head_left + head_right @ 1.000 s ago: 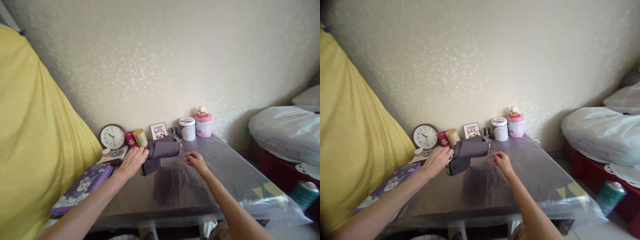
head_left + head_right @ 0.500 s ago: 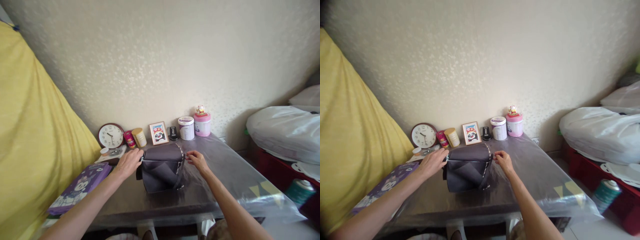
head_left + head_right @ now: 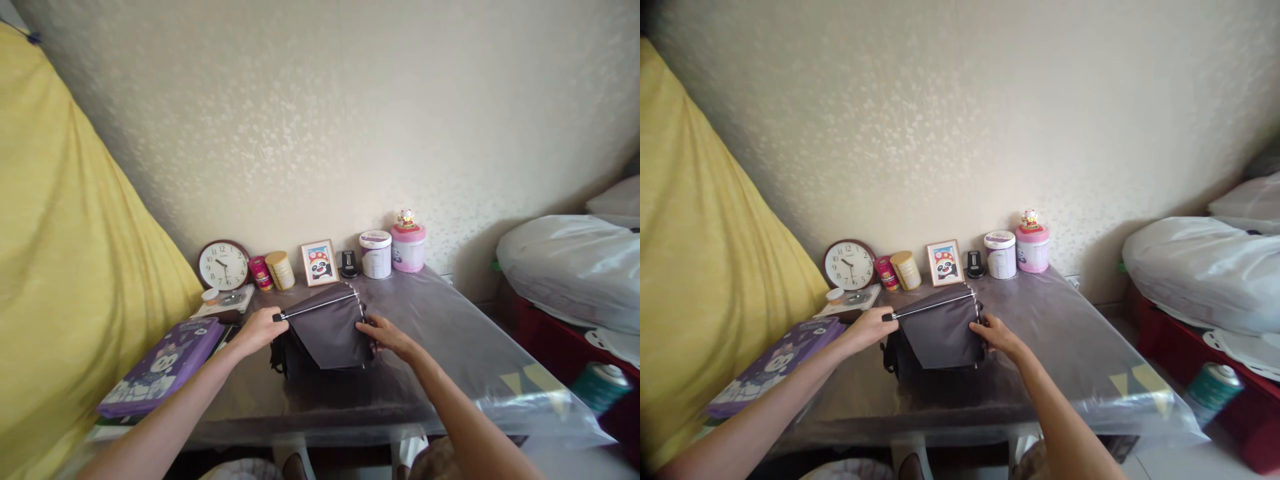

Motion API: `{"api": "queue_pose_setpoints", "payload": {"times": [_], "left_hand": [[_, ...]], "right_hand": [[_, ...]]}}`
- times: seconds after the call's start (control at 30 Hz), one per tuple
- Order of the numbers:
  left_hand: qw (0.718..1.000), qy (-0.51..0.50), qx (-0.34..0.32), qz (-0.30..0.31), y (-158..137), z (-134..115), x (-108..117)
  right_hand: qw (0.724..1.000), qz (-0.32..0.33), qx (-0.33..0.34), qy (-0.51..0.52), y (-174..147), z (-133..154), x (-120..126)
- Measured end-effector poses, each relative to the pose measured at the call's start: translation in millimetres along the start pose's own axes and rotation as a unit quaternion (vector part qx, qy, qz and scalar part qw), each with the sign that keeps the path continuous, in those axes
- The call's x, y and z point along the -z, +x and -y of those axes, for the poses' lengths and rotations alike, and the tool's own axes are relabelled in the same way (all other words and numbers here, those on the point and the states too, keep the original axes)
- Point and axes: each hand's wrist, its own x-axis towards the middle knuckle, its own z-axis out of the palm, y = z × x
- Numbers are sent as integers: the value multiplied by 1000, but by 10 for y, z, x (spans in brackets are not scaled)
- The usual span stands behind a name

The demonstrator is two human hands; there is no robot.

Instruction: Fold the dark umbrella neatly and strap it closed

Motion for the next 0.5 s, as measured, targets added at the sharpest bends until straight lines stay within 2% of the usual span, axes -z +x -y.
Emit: {"api": "queue_pose_setpoints", "payload": {"times": [0.07,0.17,0.33,0.4,0.5], "left_hand": [[994,-93,52,32,-28,32,-34],[966,-209,124,87,-91,87,-92],[922,-320,145,163,-230,123,-168],[891,-374,176,185,-301,108,-205],[824,-474,242,197,-413,107,-293]], "right_hand": [[997,-1,42,63,-19,43,-19],[978,-34,97,183,-14,128,-20],[937,-81,135,312,15,293,-3],[922,-80,162,343,29,354,-16],[903,-92,207,366,64,408,-31]]}}
